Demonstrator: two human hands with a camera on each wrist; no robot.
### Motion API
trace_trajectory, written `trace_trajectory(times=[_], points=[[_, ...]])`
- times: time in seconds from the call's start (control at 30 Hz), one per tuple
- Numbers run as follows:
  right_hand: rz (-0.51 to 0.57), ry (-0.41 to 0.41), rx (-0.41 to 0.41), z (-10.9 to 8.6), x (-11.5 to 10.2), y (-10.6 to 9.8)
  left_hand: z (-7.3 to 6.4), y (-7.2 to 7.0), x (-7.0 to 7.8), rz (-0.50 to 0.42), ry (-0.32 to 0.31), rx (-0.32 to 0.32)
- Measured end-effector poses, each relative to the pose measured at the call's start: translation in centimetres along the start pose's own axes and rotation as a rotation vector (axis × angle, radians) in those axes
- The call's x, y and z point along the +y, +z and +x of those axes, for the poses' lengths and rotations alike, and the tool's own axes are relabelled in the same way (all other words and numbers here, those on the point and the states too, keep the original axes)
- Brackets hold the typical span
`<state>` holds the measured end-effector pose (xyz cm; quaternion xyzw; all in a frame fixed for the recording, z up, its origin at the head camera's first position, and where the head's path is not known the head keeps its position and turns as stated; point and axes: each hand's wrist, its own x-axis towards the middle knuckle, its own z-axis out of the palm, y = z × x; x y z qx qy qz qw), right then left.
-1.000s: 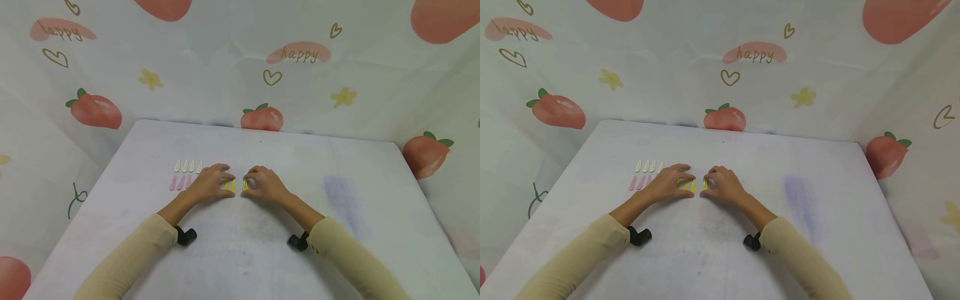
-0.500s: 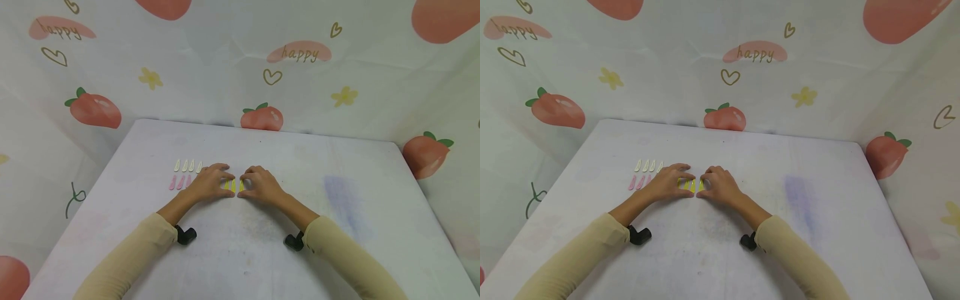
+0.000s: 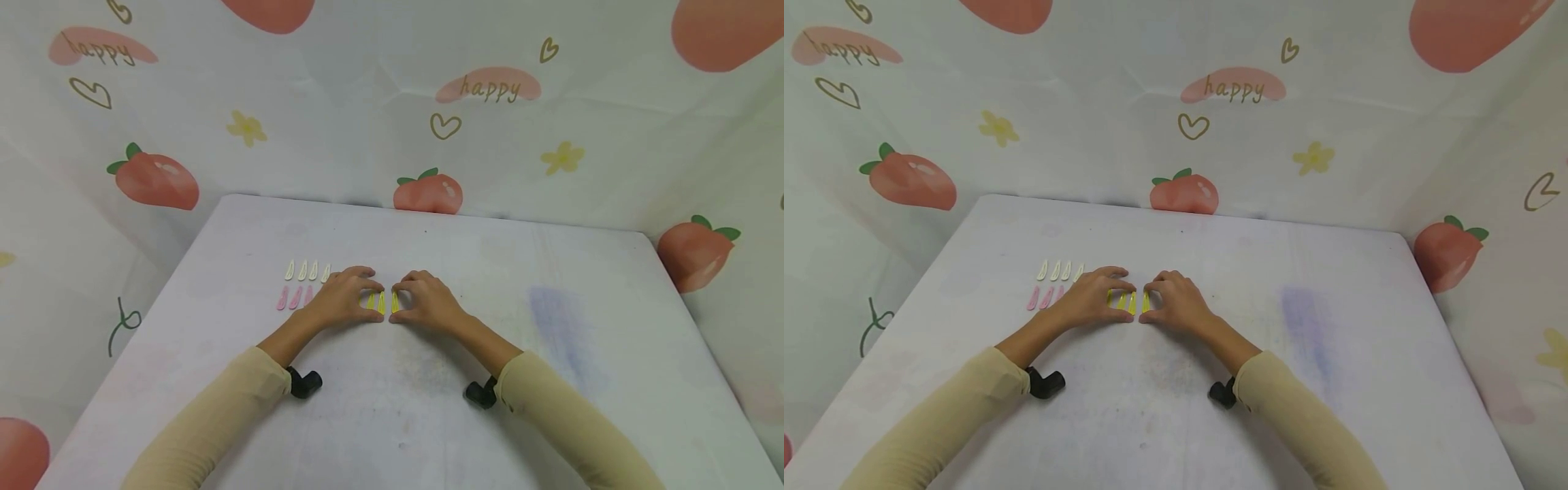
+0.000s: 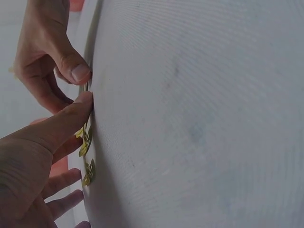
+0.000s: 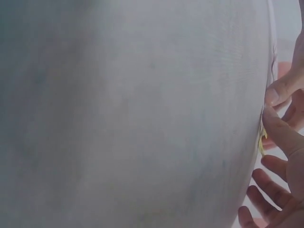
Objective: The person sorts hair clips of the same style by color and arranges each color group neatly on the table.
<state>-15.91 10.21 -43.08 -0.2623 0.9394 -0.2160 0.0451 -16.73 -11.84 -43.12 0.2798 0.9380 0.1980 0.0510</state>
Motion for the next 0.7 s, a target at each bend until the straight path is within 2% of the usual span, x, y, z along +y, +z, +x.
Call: trace_trajectory(times=[0.3, 0.43, 0.6, 0.7], points=[[0.096, 0.011, -0.023, -0.3, 0.4, -0.8, 0.3, 0.0, 0.2, 0.006, -0.014, -0.024], [0.103, 0.049, -0.018, -0.7, 1.1, -1.7, 0.3, -0.3, 0.3, -0.001, -0.009, -0.058], [0.061, 0.131, 0.021, -2.3, 3.7, -4.1, 0.3, -1.4, -0.2, -0.035, 0.001, -0.141], [0.034, 0.155, 0.047, -3.7, 6.2, -6.1, 0.1, -2.7, -1.1, -0.060, -0.033, -0.141]])
